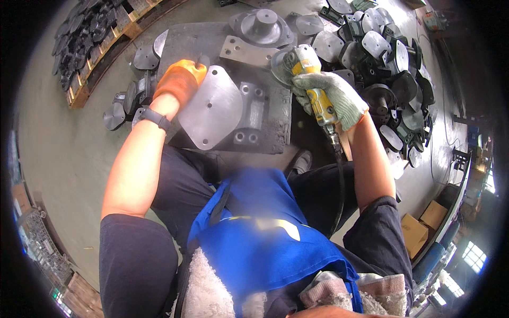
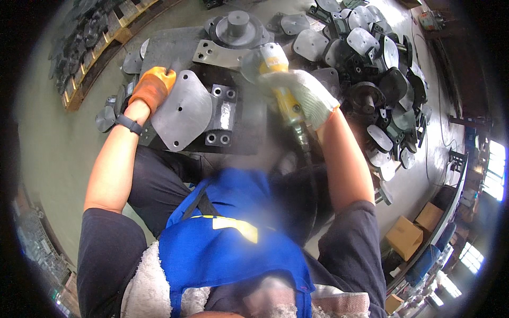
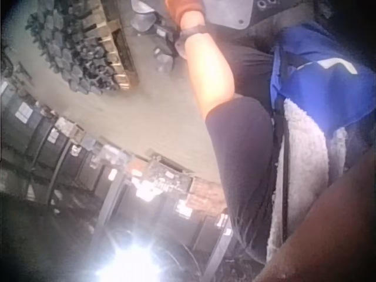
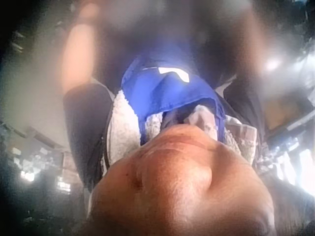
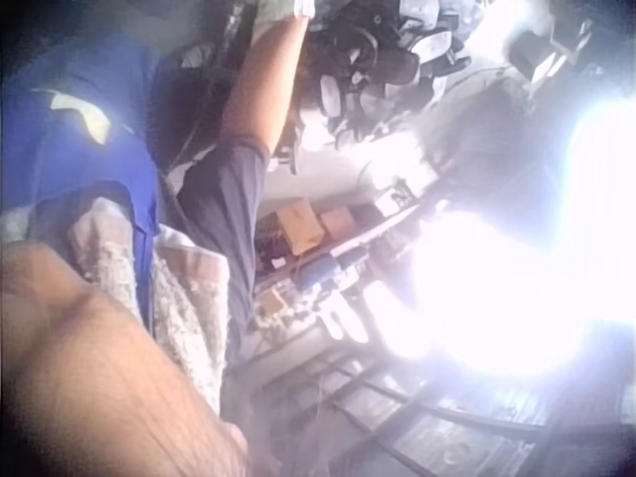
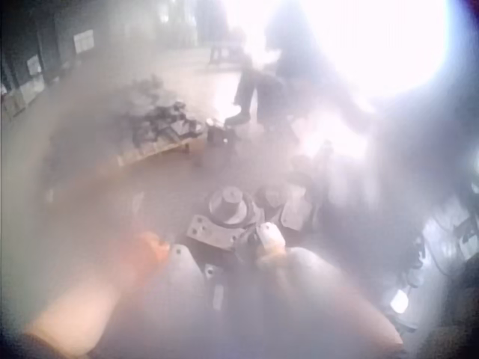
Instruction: The person sits on the floor and uses a handheld angle grinder to smooth the edges of metal parts. They pick up parts from a pile, grind them, and place them on a wooden pallet.
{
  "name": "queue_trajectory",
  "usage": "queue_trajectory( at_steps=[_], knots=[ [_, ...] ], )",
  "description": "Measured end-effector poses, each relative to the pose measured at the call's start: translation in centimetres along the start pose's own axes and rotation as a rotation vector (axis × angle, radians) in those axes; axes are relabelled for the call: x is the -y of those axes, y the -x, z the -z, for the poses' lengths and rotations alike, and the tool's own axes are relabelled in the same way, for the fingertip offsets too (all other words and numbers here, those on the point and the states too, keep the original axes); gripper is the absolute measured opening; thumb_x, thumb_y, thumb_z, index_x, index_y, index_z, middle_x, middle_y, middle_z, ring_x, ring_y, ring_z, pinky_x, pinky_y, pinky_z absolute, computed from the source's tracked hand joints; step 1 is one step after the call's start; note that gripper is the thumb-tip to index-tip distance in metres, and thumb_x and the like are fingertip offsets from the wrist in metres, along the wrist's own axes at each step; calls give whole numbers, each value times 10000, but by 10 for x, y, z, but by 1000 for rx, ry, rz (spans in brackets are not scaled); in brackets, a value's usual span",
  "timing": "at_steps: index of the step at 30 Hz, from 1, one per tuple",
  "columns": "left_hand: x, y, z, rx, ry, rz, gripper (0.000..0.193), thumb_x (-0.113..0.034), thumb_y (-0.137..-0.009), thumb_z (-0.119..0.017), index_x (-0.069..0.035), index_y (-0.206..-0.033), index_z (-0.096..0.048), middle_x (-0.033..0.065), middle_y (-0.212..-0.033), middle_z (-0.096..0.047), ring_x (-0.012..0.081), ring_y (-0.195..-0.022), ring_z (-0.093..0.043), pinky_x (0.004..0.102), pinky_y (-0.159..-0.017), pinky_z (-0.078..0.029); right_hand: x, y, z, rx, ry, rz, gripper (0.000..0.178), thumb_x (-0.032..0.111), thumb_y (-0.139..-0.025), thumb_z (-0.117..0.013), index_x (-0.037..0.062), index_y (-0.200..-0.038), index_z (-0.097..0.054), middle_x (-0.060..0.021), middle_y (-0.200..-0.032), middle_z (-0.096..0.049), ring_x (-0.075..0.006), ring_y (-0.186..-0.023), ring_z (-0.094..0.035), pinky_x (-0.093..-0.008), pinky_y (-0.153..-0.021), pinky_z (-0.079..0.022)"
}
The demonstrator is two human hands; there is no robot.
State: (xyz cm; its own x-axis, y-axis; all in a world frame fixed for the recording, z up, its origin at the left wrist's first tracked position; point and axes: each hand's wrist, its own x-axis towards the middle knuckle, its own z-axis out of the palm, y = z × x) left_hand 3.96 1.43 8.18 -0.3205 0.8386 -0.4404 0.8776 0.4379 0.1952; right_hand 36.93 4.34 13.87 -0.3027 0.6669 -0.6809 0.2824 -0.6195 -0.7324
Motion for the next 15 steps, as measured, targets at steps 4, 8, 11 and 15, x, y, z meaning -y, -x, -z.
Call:
queue_trajectory(
  at_steps=[4,8,11,15],
  knots=[
    [3,1,-6,-61,19,-11,535,-460,-981,-454,-38,-1144,-739,233,-1216,-693,448,-1149,-644,493,-1018,-498,-5,9,8,44,-64,-74,282,237,-883,-768,24,-1051,-690,-52,-830,-683,-132,-644,-645,-265,-581,-532],
    [0,1,-4,-40,70,15,535,-457,-979,-449,-34,-1125,-742,240,-1185,-700,453,-1128,-649,492,-1008,-501,-9,21,12,-25,-59,-60,304,285,-859,-790,22,-986,-710,-53,-812,-683,-140,-624,-645,-275,-583,-520],
    [4,0,-7,-45,70,-13,538,-461,-976,-444,-38,-1117,-745,245,-1179,-699,456,-1121,-647,492,-999,-505,2,33,9,33,30,-19,311,316,-870,-797,32,-968,-716,-34,-794,-680,-131,-626,-638,-270,-590,-516],
    [9,-5,-12,-72,35,-116,540,-462,-974,-438,-36,-1091,-749,254,-1167,-694,463,-1103,-646,499,-976,-514,16,27,0,10,227,-44,323,340,-876,-795,38,-958,-713,-24,-778,-671,-123,-612,-632,-249,-564,-499]
  ],
)
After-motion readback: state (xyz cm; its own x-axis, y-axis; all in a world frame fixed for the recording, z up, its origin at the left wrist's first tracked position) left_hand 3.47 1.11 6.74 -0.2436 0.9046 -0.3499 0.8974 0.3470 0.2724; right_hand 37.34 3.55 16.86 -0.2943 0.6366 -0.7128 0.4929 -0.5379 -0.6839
